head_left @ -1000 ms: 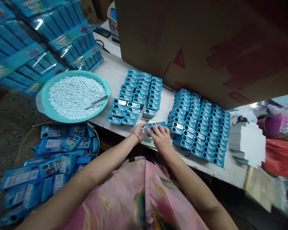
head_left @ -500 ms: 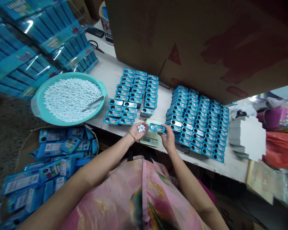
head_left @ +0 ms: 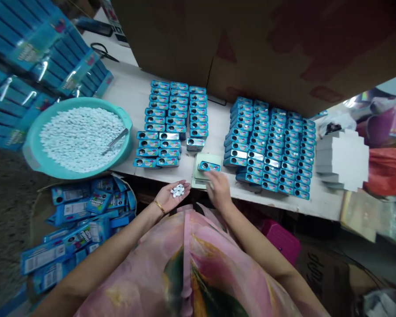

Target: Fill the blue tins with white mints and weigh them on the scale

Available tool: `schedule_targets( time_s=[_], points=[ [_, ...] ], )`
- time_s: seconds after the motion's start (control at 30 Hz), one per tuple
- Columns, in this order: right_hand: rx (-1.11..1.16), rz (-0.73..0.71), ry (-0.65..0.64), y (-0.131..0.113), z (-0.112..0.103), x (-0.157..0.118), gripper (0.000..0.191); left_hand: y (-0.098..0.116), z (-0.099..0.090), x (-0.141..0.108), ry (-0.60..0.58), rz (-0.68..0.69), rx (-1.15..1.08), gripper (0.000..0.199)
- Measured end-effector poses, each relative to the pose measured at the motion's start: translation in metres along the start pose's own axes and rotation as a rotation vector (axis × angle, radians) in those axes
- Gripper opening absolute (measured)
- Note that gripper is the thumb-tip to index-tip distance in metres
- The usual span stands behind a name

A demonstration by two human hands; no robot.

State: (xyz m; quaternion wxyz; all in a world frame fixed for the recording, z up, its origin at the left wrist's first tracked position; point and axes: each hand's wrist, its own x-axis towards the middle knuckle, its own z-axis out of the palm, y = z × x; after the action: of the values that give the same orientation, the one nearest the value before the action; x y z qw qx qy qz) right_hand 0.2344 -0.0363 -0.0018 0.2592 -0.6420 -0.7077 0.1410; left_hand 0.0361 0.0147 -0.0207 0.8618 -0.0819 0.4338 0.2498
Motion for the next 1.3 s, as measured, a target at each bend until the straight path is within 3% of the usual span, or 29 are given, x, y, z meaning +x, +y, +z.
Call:
schedule_targets(
  time_s=[0.1,0.23,0.43,0.6,0.83,0.97,1.2,1.3],
  points=[
    [-0.076,-0.219,-0.303,-0.035,0.021,0.0,0.028,-0.007,-0.004,-0.002,-0.023,-0.066,0.011,0.017],
    [-0.16,-0.248,-0.497,-0.056,0.045,0.007,0.021,-0.009,-0.013,-0.005,0.007,-0.124,0.003,0.018],
    [-0.168,-0.362,-0.581,-0.063,0.046,0.009,0.015,-0.004,-0.019,-0.012,0.022,-0.173,0.007,0.019],
    [-0.169,-0.413,-0.568,-0.064,0.052,0.007,0.014,-0.003,-0.019,-0.014,0.062,-0.193,0.017,0.021],
    [-0.088,-0.316,-0.649,-0.062,0.052,0.009,0.011,-0.004,-0.024,-0.011,0.045,-0.154,-0.008,0.016],
    [-0.06,-0.259,-0.582,-0.056,0.044,0.01,0.012,-0.005,-0.016,-0.003,-0.006,-0.136,-0.007,0.015],
    [0.214,0.014,-0.05,-0.016,0.006,0.034,0.018,0.001,0.023,0.015,-0.09,0.0,0.004,0.016],
    [0.239,0.051,0.011,0.005,-0.004,0.045,0.019,0.003,0.026,0.014,-0.054,0.011,0.029,0.017]
  ],
)
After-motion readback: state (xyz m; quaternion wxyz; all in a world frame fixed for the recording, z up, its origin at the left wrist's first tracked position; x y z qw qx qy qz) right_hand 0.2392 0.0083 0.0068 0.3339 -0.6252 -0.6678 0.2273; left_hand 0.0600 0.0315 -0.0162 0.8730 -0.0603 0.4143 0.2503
